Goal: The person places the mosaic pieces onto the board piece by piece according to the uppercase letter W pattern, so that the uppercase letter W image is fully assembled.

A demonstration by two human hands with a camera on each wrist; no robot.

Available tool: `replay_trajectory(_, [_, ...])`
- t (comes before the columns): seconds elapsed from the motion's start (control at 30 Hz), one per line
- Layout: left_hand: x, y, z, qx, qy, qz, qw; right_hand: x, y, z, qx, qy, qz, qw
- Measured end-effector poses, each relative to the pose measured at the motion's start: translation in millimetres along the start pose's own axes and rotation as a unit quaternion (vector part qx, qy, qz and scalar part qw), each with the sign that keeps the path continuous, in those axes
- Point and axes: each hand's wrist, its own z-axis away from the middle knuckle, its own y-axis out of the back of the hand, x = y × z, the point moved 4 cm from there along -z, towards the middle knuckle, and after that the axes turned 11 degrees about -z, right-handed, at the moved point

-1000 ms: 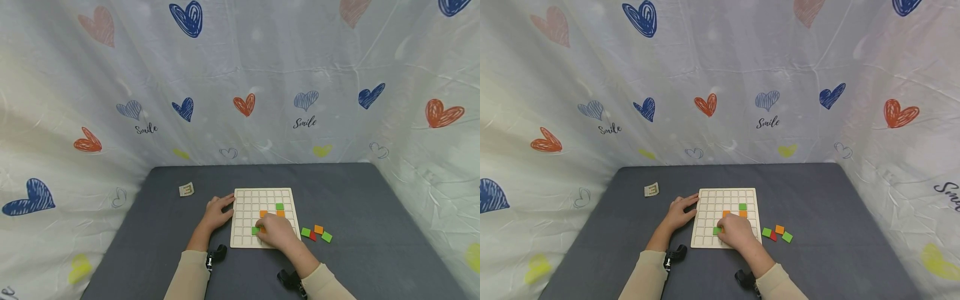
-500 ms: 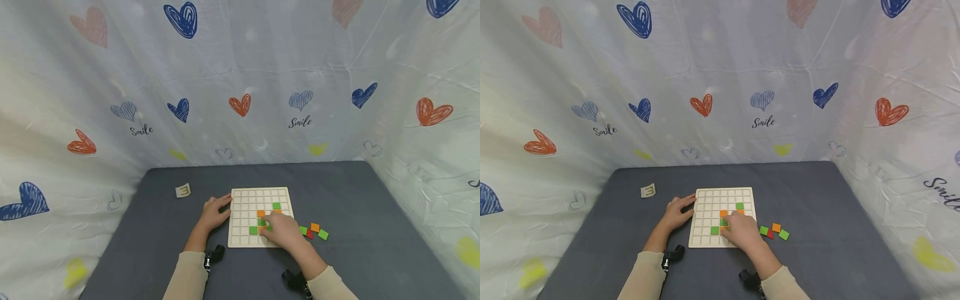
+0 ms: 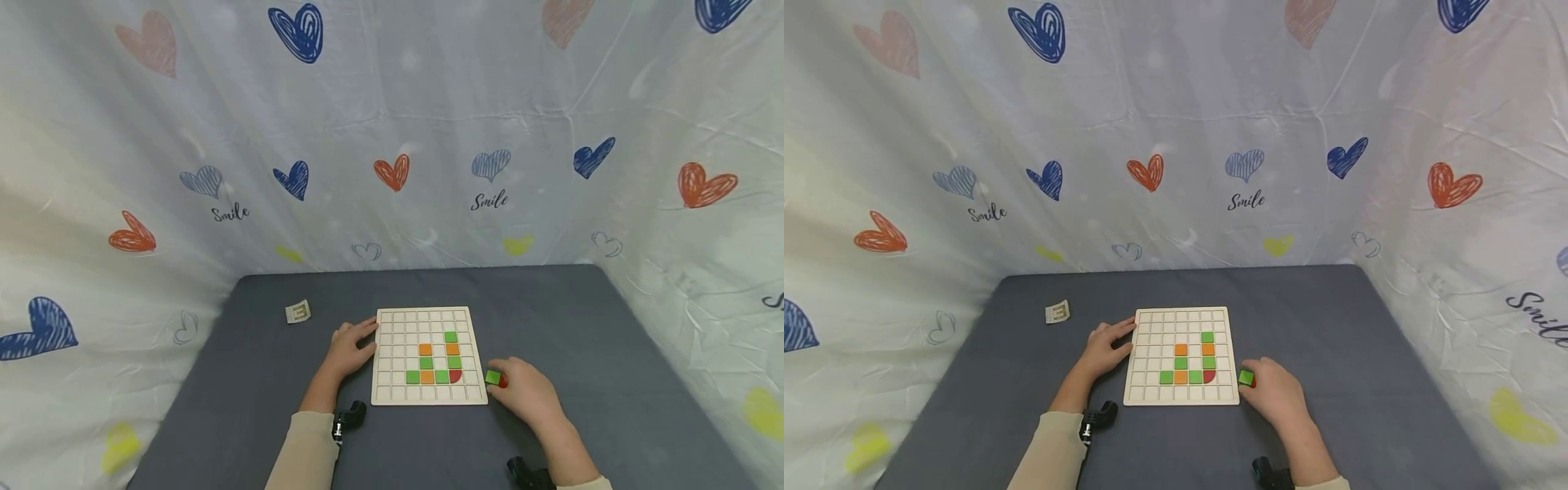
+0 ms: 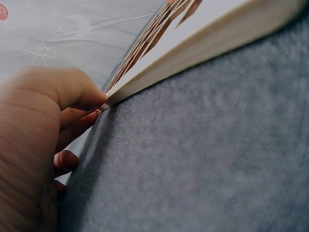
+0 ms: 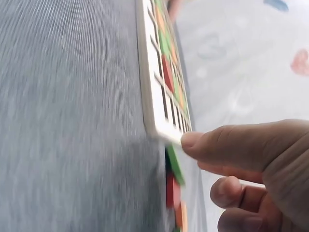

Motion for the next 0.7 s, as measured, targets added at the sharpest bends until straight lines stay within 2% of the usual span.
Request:
replay_trajectory(0.17, [-0.5,-0.5,-0.5,0.003,-0.001,0.0,1.0,17.9,5.6,5.3,0.005,-0.028,0.013,1.0])
replay_trajectory(0.5, [-0.7,-1.7,-0.9,0.003,0.002,-0.001,1.0,28.8,2.5,2.7,0.032,-0.03,0.024,0.999])
replay_trajectory(0.7, [-0.9,-2.3,-1.8,0.003,0.007,0.0,1.0,31.3,3.5,4.1,0.018,-0.02,0.012,1.0])
